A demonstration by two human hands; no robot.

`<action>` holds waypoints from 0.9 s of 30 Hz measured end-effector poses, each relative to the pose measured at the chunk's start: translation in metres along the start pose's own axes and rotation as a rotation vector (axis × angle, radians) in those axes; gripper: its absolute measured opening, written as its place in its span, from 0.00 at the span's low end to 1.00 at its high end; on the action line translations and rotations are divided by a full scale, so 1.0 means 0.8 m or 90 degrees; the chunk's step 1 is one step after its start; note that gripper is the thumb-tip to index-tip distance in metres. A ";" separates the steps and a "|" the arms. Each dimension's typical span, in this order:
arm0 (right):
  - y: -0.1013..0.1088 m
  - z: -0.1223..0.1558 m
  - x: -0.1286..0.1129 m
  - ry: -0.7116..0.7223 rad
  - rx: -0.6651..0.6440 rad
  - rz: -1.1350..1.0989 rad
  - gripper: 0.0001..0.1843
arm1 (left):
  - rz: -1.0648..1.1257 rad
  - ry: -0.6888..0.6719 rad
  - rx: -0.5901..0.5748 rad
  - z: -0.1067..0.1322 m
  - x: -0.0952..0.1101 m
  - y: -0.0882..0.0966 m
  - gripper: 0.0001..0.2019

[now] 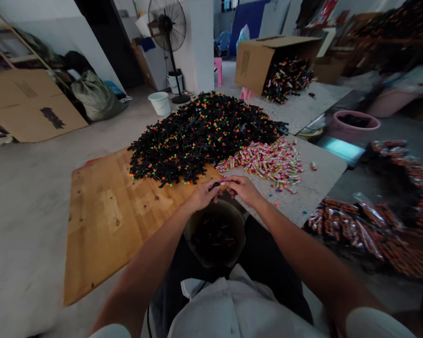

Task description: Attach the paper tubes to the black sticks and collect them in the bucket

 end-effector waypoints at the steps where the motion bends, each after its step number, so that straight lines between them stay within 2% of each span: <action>1: 0.000 0.003 -0.003 -0.001 -0.003 0.015 0.16 | -0.011 -0.003 0.006 0.001 0.003 -0.001 0.22; 6: -0.003 0.017 -0.022 0.028 -0.013 0.116 0.17 | -0.047 -0.007 0.005 0.011 0.019 -0.004 0.20; 12: -0.004 0.021 -0.029 0.023 -0.057 0.091 0.16 | -0.136 -0.014 -0.062 0.025 0.038 -0.002 0.17; 17: -0.007 0.020 -0.036 0.020 -0.156 0.094 0.13 | -0.174 -0.024 -0.143 0.029 0.034 -0.003 0.16; 21: -0.013 0.024 -0.046 0.028 -0.214 0.131 0.12 | -0.184 0.008 -0.196 0.038 0.025 -0.013 0.15; 23: -0.017 0.026 -0.049 0.033 -0.224 0.151 0.11 | -0.178 0.028 -0.188 0.045 0.018 -0.021 0.16; 27: -0.031 0.030 -0.047 0.067 -0.208 0.145 0.09 | -0.157 0.038 -0.108 0.057 0.003 -0.039 0.17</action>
Point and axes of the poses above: each hand's wrist, its own z-axis away from the middle knuckle, its own y-axis out of the back of the hand, x = y × z, the point moved 5 cm from there along -z, towards the middle knuckle, and after that the axes turned 13 degrees about -x, right-handed, at the moved point
